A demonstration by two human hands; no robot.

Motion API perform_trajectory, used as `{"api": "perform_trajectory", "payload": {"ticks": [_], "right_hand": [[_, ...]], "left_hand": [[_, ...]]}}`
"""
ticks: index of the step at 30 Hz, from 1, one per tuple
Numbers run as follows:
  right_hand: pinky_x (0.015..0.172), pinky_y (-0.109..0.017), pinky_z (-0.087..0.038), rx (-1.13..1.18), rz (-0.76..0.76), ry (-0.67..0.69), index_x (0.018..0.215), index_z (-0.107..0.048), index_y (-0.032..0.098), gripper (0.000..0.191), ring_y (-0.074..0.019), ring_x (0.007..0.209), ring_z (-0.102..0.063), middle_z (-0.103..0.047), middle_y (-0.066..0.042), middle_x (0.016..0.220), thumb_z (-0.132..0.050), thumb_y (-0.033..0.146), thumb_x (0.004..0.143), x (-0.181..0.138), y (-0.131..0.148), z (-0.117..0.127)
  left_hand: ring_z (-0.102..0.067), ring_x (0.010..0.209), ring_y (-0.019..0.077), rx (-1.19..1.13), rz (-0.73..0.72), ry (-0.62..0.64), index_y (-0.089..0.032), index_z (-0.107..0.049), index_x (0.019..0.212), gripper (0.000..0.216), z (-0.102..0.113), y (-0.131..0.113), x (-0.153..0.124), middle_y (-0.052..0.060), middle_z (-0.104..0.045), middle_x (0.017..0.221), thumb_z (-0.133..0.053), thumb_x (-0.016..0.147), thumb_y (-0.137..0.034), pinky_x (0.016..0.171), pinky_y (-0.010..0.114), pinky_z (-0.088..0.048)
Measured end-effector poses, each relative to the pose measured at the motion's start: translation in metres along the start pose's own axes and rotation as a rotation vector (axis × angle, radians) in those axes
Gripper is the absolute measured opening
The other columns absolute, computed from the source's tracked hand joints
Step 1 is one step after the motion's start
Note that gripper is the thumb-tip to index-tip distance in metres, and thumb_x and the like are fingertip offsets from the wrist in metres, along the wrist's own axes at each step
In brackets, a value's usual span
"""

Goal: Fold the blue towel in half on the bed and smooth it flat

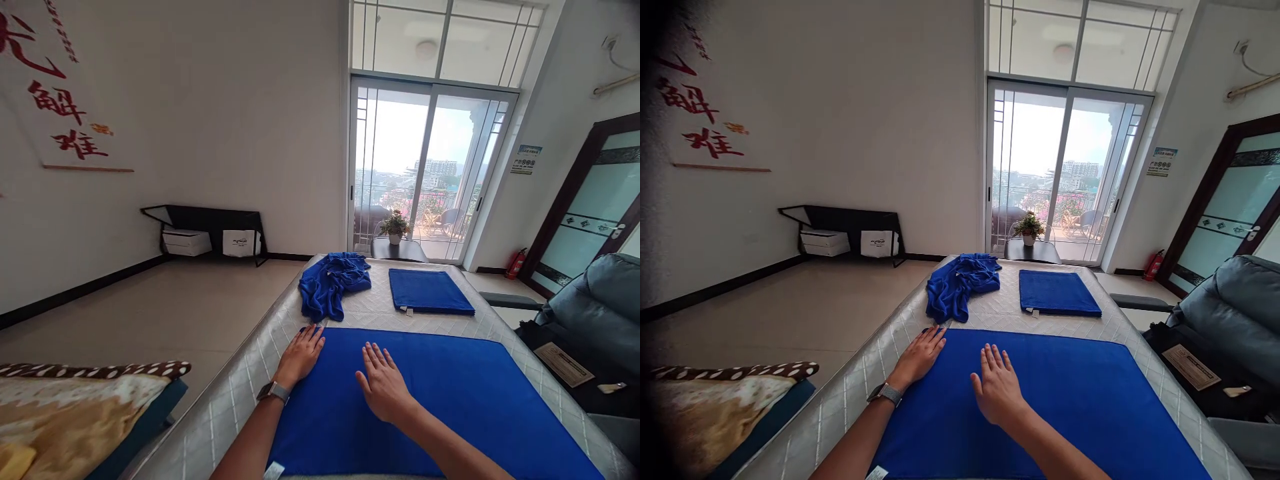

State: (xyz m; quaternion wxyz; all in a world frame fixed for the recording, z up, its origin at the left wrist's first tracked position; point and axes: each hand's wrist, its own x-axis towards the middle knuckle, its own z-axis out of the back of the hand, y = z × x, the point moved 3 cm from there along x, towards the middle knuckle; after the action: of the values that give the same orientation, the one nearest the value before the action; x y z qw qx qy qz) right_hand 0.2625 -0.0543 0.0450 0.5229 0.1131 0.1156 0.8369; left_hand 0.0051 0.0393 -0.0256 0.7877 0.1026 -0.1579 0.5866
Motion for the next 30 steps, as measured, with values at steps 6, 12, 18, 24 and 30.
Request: {"api": "perform_trajectory", "payload": {"ticks": [6,12,18,24,30], "right_hand": [[0.127,-0.048,-0.011,0.126,0.101,0.02,0.16,-0.024,0.008,0.075,-0.0263,0.155,-0.012,-0.017,-0.013,0.167,-0.021,0.056,0.102,0.025,0.078,-0.039],[0.127,-0.048,-0.006,0.142,0.084,0.041,0.161,-0.021,0.01,0.074,-0.0249,0.156,-0.006,-0.013,-0.011,0.168,-0.017,0.055,0.103,0.02,0.074,-0.054],[0.127,-0.046,-0.002,0.038,-0.064,0.068,0.161,-0.015,0.011,0.073,-0.0228,0.156,-0.002,-0.008,-0.008,0.169,-0.014,0.054,0.103,0.004,0.025,-0.037],[0.127,-0.043,-0.001,-0.089,-0.29,0.073,0.161,-0.011,0.012,0.076,-0.0203,0.156,-0.002,-0.007,-0.005,0.169,-0.013,0.058,0.101,-0.031,-0.061,-0.009],[0.127,-0.043,-0.004,-0.212,-0.467,0.018,0.162,-0.014,0.013,0.082,-0.0204,0.156,-0.007,-0.012,-0.005,0.17,-0.013,0.064,0.098,-0.083,-0.174,0.016]], "left_hand": [[-0.043,0.145,0.0308,0.045,-0.045,0.02,-0.019,-0.057,0.143,0.046,0.002,-0.002,-0.001,0.014,-0.051,0.154,-0.038,0.101,-0.021,0.117,0.053,-0.038],[-0.045,0.143,0.0309,0.033,-0.038,-0.009,-0.017,-0.055,0.145,0.047,0.002,-0.001,-0.001,0.016,-0.052,0.153,-0.038,0.102,-0.028,0.115,0.053,-0.04],[-0.047,0.142,0.0299,0.012,0.002,-0.02,-0.017,-0.053,0.147,0.049,-0.002,0.002,0.001,0.016,-0.051,0.153,-0.036,0.104,-0.034,0.117,0.051,-0.039],[-0.046,0.143,0.0279,-0.035,0.052,-0.007,-0.021,-0.051,0.148,0.05,-0.005,0.006,0.002,0.013,-0.051,0.154,-0.035,0.104,-0.04,0.118,0.05,-0.037],[-0.042,0.145,0.0274,-0.041,0.067,0.035,-0.02,-0.049,0.15,0.051,-0.009,0.009,0.002,0.013,-0.048,0.156,-0.034,0.105,-0.041,0.12,0.05,-0.034]]}}
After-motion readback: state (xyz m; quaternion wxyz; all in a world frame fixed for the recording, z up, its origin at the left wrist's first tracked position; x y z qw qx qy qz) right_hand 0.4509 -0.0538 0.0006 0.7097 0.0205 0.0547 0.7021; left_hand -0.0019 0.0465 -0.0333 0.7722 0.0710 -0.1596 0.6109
